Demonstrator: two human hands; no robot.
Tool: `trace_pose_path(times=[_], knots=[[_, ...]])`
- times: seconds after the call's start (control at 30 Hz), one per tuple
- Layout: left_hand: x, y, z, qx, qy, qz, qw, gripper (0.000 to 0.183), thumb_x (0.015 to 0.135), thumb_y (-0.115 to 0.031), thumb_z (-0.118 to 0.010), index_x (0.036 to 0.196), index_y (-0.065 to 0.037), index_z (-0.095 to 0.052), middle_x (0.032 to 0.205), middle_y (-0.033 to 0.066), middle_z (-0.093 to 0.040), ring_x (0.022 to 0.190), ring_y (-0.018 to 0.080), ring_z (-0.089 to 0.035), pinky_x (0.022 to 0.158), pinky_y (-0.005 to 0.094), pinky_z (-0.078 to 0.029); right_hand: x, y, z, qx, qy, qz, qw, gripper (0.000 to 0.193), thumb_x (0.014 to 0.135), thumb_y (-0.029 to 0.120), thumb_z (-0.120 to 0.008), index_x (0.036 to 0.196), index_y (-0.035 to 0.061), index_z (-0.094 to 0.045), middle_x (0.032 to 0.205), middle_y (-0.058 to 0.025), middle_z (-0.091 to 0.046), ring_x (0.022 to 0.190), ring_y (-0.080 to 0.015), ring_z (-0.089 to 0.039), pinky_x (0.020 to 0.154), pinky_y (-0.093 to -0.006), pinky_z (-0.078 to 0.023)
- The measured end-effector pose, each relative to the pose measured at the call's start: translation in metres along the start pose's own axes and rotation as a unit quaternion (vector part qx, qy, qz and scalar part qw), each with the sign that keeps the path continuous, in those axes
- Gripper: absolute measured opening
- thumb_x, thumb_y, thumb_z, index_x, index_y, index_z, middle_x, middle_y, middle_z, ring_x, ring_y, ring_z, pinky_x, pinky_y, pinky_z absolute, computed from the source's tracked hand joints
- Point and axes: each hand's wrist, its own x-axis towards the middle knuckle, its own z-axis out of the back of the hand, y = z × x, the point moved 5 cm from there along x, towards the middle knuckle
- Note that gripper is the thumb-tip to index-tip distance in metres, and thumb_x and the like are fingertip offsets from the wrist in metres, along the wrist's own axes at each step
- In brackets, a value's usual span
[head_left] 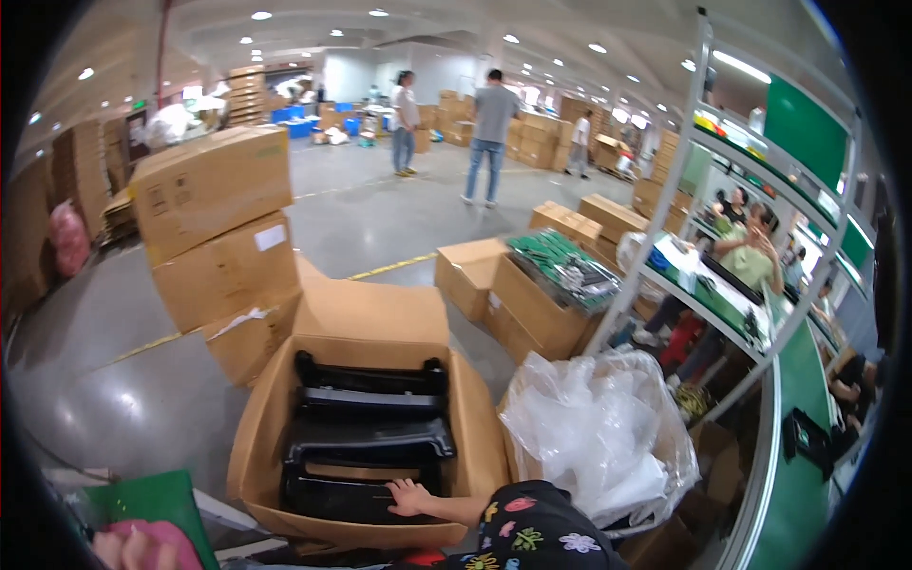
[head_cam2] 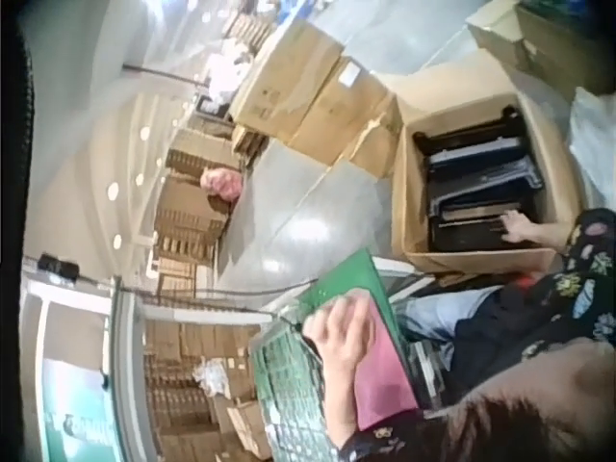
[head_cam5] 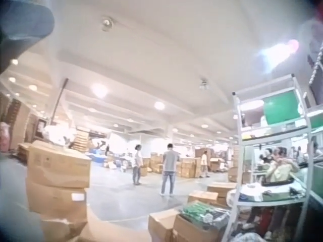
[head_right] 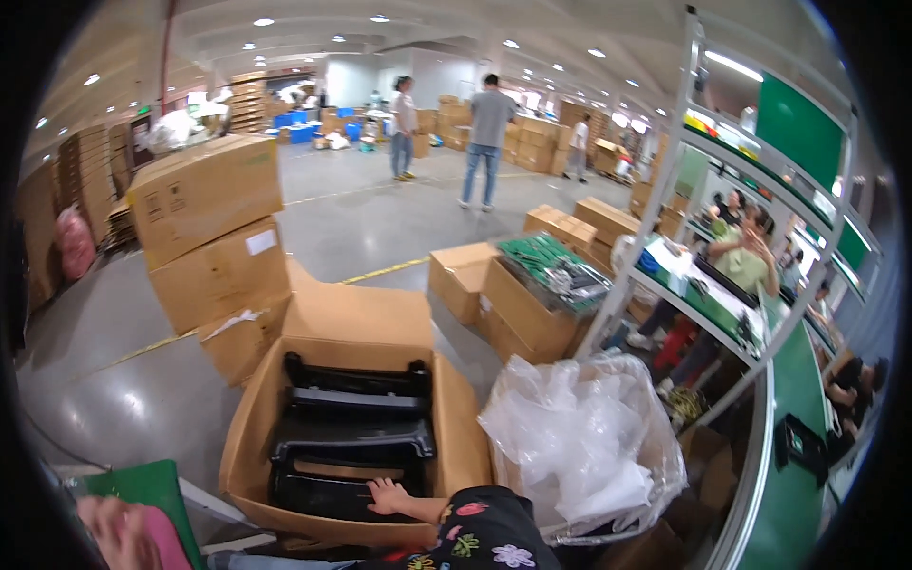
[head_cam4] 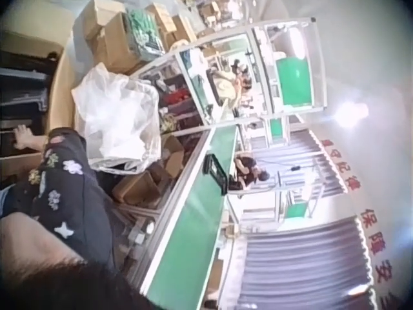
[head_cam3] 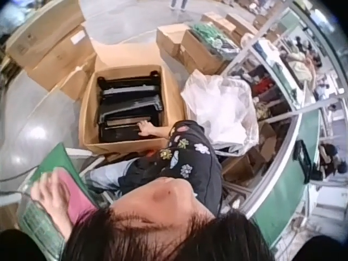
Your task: The recorder is assembling electronic circuit boards into black plastic handles using an electric screwdriver.
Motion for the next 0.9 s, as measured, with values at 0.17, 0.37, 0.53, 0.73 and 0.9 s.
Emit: trace_pose_path(times=[0.17, 0.37, 0.53, 0.73, 0.9], knots=[[-0.08, -0.009, -0.087, -0.177, 0.184, 0.02, 0.967, 0.037, 0.078, -0.009, -0.064, 0.115, -0.009, -0.062, 0.112, 0.0176, -0.057, 0.107, 0.0413, -0.049, 0.093, 0.0533, -0.038, -0.003, -0.071, -0.098, 0.046, 0.169, -0.189, 0.966, 0.074, 0.081, 0.035, -0.068, 0.145, 0.0122, -0.038, 0.153, -0.0129, -0.032, 0.141, -0.0338, -0.029, 0.108, -0.0485, -0.034], [-0.099, -0.01, -0.095, -0.255, 0.272, 0.086, 0.924, 0.033, 0.077, -0.009, -0.062, 0.11, -0.008, -0.06, 0.109, 0.0172, -0.058, 0.102, 0.0414, -0.05, 0.09, 0.0545, -0.038, 0.014, -0.056, -0.109, 0.01, 0.258, -0.092, 0.962, 0.064, 0.086, 0.044, -0.055, 0.141, 0.0115, -0.046, 0.136, -0.0118, -0.056, 0.13, -0.034, -0.047, 0.111, -0.0442, -0.034], [-0.106, -0.006, -0.091, -0.238, 0.283, 0.106, 0.923, 0.033, 0.078, -0.009, -0.061, 0.111, -0.007, -0.06, 0.108, 0.0173, -0.058, 0.099, 0.0401, -0.052, 0.089, 0.0547, -0.038, 0.026, -0.053, -0.133, 0.019, 0.3, -0.059, 0.952, 0.076, 0.085, 0.054, -0.053, 0.145, 0.0105, -0.04, 0.143, -0.0141, -0.047, 0.134, -0.0334, -0.042, 0.112, -0.0446, -0.032], [-0.05, -0.021, -0.082, -0.282, 0.27, 0.086, 0.917, 0.028, 0.084, -0.005, -0.058, 0.112, -0.006, -0.06, 0.11, 0.0166, -0.058, 0.097, 0.0375, -0.052, 0.084, 0.0483, -0.039, 0.002, -0.04, -0.09, 0.079, 0.314, -0.078, 0.943, 0.079, 0.086, 0.058, -0.05, 0.146, 0.0099, -0.037, 0.147, -0.0159, -0.041, 0.136, -0.033, -0.039, 0.113, -0.0452, -0.031], [-0.02, -0.028, -0.061, -0.271, 0.192, 0.071, 0.941, 0.031, 0.08, -0.003, -0.064, 0.111, -0.005, -0.06, 0.112, 0.0137, -0.058, 0.1, 0.0359, -0.053, 0.086, 0.0453, -0.04, 0.021, -0.035, -0.087, 0.087, 0.286, -0.069, 0.952, 0.081, 0.087, 0.064, -0.043, 0.146, 0.0082, -0.037, 0.152, -0.0183, -0.033, 0.137, -0.0321, -0.037, 0.112, -0.0472, -0.031]])
